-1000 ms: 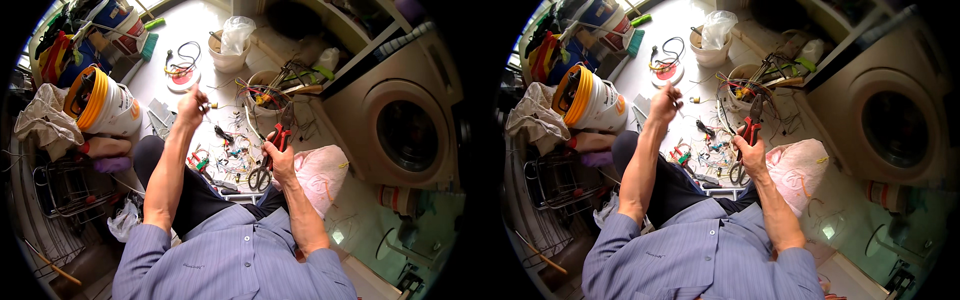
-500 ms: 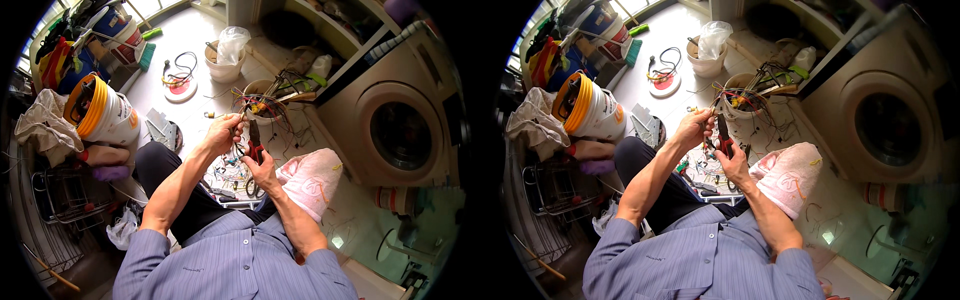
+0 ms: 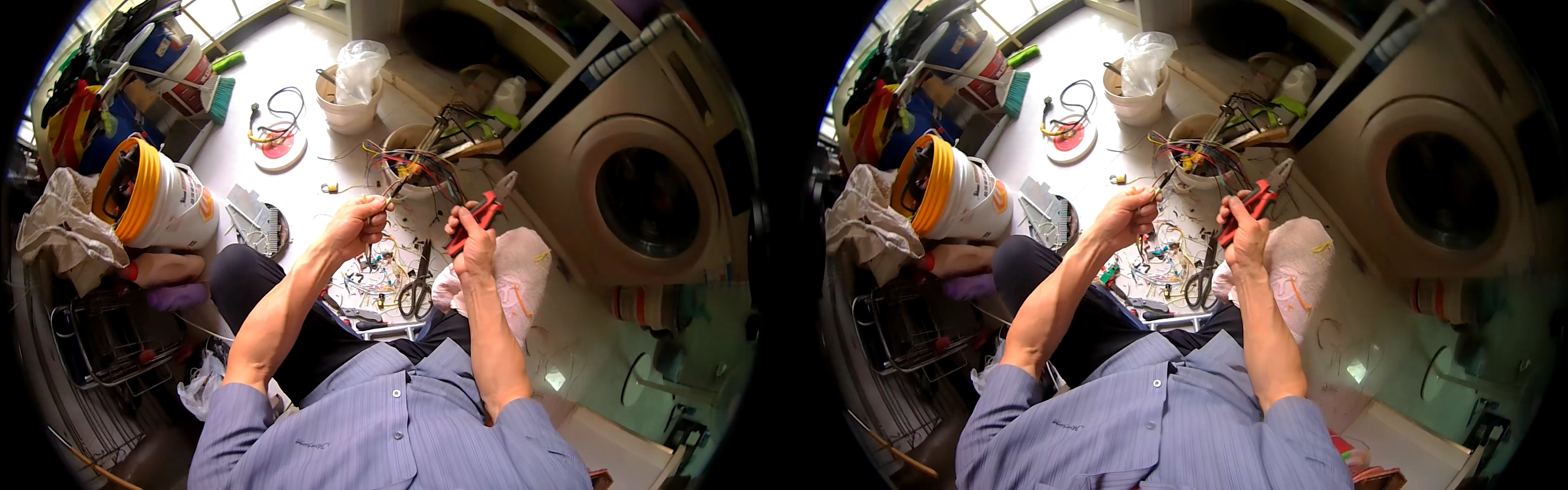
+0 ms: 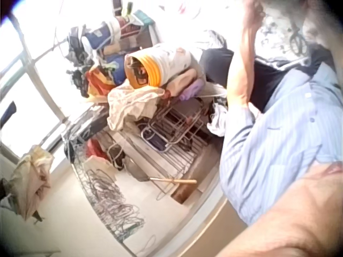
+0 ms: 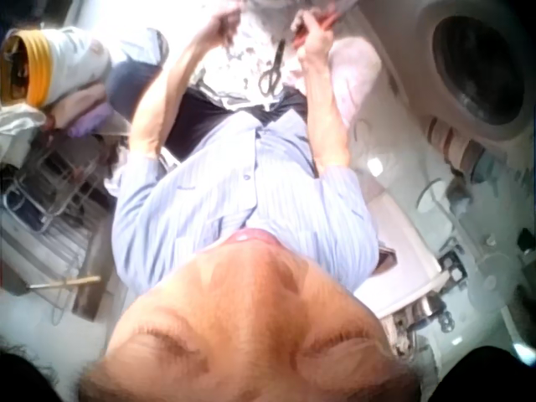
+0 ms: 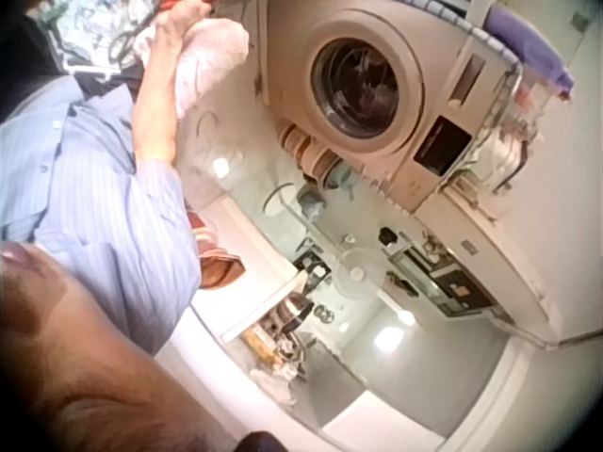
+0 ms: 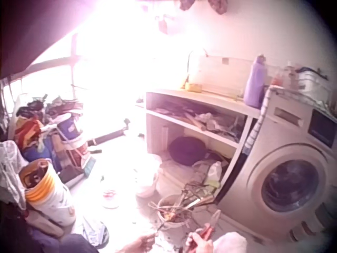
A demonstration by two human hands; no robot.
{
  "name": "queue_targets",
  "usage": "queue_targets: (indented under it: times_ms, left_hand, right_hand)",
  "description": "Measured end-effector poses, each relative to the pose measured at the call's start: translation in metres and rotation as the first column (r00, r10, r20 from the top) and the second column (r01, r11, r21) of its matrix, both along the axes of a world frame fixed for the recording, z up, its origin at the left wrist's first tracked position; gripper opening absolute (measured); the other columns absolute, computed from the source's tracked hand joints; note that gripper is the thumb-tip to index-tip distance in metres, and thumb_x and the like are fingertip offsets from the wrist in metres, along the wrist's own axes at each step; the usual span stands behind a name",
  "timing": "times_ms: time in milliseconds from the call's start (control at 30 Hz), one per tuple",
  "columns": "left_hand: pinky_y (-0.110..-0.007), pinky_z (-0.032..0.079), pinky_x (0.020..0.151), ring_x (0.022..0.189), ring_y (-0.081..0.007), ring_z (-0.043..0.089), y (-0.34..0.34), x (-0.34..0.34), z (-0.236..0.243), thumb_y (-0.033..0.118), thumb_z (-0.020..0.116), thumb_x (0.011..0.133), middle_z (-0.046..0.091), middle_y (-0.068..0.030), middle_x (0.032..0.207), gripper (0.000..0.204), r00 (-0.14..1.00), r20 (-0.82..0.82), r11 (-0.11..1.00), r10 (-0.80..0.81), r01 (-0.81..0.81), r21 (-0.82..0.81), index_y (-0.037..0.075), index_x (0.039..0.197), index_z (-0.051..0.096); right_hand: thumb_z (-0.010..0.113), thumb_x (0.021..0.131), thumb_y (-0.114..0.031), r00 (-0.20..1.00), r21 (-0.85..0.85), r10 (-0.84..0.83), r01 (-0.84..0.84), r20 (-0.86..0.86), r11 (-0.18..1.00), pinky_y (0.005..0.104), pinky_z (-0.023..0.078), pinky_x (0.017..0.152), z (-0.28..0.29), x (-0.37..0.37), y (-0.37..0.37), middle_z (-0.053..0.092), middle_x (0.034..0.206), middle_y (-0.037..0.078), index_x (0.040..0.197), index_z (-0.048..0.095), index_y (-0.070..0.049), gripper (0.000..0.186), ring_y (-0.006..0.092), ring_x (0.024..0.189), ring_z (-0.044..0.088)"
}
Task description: The person sits on the floor and uses a utility knife and pliers to strip and prepare the ends of electrical wires, handling various insulated cords and components.
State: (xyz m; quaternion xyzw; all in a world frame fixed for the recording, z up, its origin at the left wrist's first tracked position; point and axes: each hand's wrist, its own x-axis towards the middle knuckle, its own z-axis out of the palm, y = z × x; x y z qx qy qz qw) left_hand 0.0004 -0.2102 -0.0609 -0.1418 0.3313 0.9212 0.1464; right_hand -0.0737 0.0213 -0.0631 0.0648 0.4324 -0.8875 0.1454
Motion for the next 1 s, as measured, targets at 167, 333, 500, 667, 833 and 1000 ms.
queue_targets:
  times_ms: [167,333,500,667,833,1000]
  left_hand:
    - [-0.022,0.018,0.044,0.049,-0.0033,0.025,0.021,0.005,0.006,0.025,0.058,0.102,0.031,0.01,0.057,0.019,0.994,0.041,0.994,-0.102,0.103,-0.019,0.008,0.096,0.062]
    - [-0.023,0.017,0.042,0.045,-0.0029,0.024,0.031,0.009,0.0,0.025,0.057,0.103,0.031,0.0103,0.055,0.02,0.985,0.047,0.986,-0.165,0.166,-0.027,0.006,0.095,0.062]
    - [-0.023,0.017,0.042,0.044,-0.0033,0.024,0.036,0.01,-0.005,0.026,0.055,0.104,0.031,0.0099,0.055,0.023,0.976,0.086,0.979,-0.2,0.204,-0.03,0.006,0.095,0.061]
    - [-0.023,0.018,0.042,0.045,-0.0044,0.024,0.045,0.011,0.002,0.028,0.054,0.104,0.033,0.0083,0.056,0.024,0.973,0.081,0.974,-0.216,0.22,-0.048,0.007,0.097,0.062]
    - [-0.023,0.021,0.041,0.045,-0.005,0.029,0.052,0.01,-0.002,0.03,0.055,0.104,0.044,0.0047,0.059,0.025,0.973,0.092,0.953,-0.214,0.228,-0.199,0.008,0.092,0.06]
    - [-0.022,0.024,0.04,0.044,-0.005,0.034,0.066,0.01,-0.001,0.027,0.056,0.103,0.05,0.0022,0.061,0.024,0.982,0.103,0.914,-0.158,0.185,-0.36,0.008,0.088,0.059]
  right_hand:
    - [0.07,0.091,-0.004,0.991,0.009,0.133,-0.134,0.03,0.991,0.0299,0.052,0.065,0.004,0.009,-0.012,0.067,0.094,0.012,0.109,0.058,-0.004,0.022,0.0171,0.077,0.064]
    - [0.072,0.089,-0.005,0.988,0.065,0.156,-0.155,-0.003,0.986,0.0292,0.053,0.064,0.002,0.012,-0.016,0.069,0.09,0.01,0.105,0.059,-0.002,0.02,0.0164,0.073,0.066]
    - [0.073,0.089,-0.005,0.979,0.052,0.201,-0.202,0.025,0.978,0.0283,0.052,0.063,0.006,0.013,-0.019,0.068,0.083,0.007,0.106,0.06,-0.001,0.022,0.016,0.071,0.065]
    - [0.072,0.088,-0.002,0.985,0.184,0.172,-0.167,-0.013,0.969,0.0266,0.051,0.061,-0.005,0.013,-0.018,0.067,0.084,0.006,0.106,0.059,-0.002,0.022,0.014,0.066,0.063]
    - [0.071,0.085,0.002,0.995,0.244,0.1,-0.094,-0.014,0.965,0.0262,0.05,0.059,-0.012,0.013,-0.022,0.064,0.082,0.004,0.104,0.06,-0.002,0.022,0.0127,0.064,0.061]
    - [0.069,0.085,0.003,0.999,0.261,0.027,-0.03,0.017,0.965,0.0258,0.049,0.058,-0.018,0.002,-0.018,0.064,0.082,0.004,0.103,0.059,-0.003,0.021,0.0133,0.064,0.06]
